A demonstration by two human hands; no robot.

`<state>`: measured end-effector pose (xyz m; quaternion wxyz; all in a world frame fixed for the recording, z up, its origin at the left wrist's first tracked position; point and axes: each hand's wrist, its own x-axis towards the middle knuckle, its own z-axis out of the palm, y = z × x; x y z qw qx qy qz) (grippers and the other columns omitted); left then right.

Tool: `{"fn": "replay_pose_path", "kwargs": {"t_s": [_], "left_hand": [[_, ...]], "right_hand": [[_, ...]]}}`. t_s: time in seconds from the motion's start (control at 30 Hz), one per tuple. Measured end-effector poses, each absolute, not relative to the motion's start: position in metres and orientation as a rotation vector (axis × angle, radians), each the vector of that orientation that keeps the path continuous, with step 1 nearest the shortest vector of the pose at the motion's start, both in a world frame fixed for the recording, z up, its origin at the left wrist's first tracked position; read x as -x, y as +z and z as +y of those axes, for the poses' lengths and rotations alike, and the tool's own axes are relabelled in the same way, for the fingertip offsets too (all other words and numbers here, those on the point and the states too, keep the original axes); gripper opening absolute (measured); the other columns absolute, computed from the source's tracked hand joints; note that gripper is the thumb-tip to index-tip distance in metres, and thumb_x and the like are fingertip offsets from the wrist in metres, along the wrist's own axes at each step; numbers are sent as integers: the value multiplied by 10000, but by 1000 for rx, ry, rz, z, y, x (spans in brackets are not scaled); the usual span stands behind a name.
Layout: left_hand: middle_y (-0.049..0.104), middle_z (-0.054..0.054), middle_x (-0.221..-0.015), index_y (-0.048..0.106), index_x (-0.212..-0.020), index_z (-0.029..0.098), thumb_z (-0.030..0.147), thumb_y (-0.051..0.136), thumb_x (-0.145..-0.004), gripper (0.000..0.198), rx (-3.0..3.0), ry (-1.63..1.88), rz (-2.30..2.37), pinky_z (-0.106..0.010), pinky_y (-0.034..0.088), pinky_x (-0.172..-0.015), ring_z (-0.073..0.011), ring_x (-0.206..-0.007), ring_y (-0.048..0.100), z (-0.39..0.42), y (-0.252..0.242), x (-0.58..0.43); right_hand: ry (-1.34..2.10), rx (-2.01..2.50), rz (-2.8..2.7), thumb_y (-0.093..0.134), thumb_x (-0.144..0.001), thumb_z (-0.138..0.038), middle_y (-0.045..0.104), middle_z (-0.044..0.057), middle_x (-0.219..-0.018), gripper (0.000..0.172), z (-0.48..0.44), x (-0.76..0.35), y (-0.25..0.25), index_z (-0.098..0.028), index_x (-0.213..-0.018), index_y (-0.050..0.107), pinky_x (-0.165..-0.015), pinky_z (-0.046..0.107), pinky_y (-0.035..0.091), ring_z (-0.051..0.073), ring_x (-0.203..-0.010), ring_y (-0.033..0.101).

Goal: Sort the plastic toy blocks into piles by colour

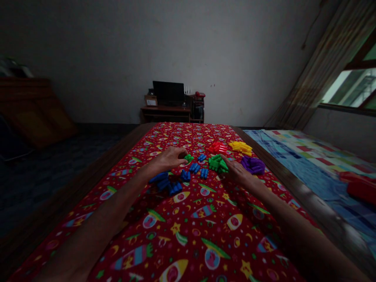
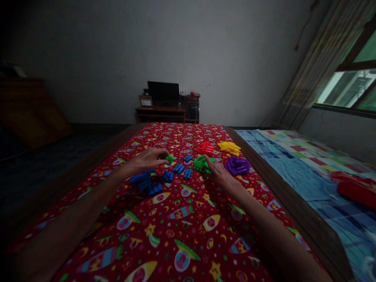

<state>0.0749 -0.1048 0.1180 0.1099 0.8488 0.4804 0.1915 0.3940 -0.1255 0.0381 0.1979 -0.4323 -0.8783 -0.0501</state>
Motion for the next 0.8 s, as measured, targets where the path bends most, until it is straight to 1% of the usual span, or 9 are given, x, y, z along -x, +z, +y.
{"fn": "replay_pose_path", "kwargs": {"t_s": [0.1,0.2,0.27,0.37,0.47,0.53,0.63,0.7,0.8], "left_hand": [[704,-22,-809,685,-877,177,315,579,-733,226,-2494,549,1378,-237,463,-643,-167,-735,634,-108,118,-80],[689,-20,-772,676,-820,163,317,587,-729,198,-2465,550,1309,-239,456,-628,-160,-708,620,-109,115,-86],[688,-18,-764,674,-821,163,334,600,-730,208,-2407,579,1239,-242,462,-626,-159,-705,620,-108,110,-90],[704,-18,-795,679,-873,165,332,616,-725,232,-2285,676,1162,-255,490,-658,-166,-732,636,-107,100,-100],[717,-21,-823,675,-891,162,293,625,-715,225,-2172,755,1090,-268,517,-697,-177,-770,656,-113,92,-113],[723,-24,-847,670,-908,164,286,620,-730,221,-2134,747,1022,-274,530,-732,-179,-797,667,-119,91,-120],[723,-36,-966,663,-1000,174,291,622,-745,283,-2196,677,1014,-286,535,-789,-184,-867,672,-123,100,-117],[709,-50,-1050,655,-1069,179,302,633,-746,347,-2302,652,1114,-301,530,-819,-195,-908,666,-117,110,-101],[707,-73,-1063,681,-1034,176,344,613,-776,315,-2462,695,1399,-341,497,-901,-228,-971,646,-98,122,-65]], "right_hand": [[-155,1342,-2450,499,-894,-283,627,154,-1017,682,-132,-380,49,-139,-1507,238,-786,371,478,256,-903,589],[-169,1582,-2482,491,-904,-337,651,172,-974,644,-138,-371,65,-99,-1476,316,-711,333,467,243,-814,605],[-184,1672,-2484,468,-918,-356,674,165,-942,593,-142,-365,76,-103,-1446,373,-662,305,445,232,-768,613],[-155,1514,-2447,426,-947,-347,704,133,-919,466,-147,-353,86,-124,-1351,490,-647,262,416,193,-740,619],[-50,1184,-2410,443,-949,-328,718,99,-935,374,-153,-336,87,-142,-1250,563,-677,231,409,153,-749,618],[20,1114,-2382,461,-939,-294,720,76,-896,300,-156,-327,88,-150,-1150,620,-663,217,402,136,-715,613],[36,1244,-2309,463,-926,-247,714,62,-827,244,-155,-328,94,-147,-997,674,-624,210,385,132,-673,612],[-55,1390,-2227,467,-914,-240,717,73,-846,244,-149,-340,98,-146,-979,683,-638,218,389,148,-713,628],[-251,1674,-2106,438,-914,-246,726,93,-921,279,-134,-365,98,-161,-992,692,-650,240,387,183,-796,648]]}}
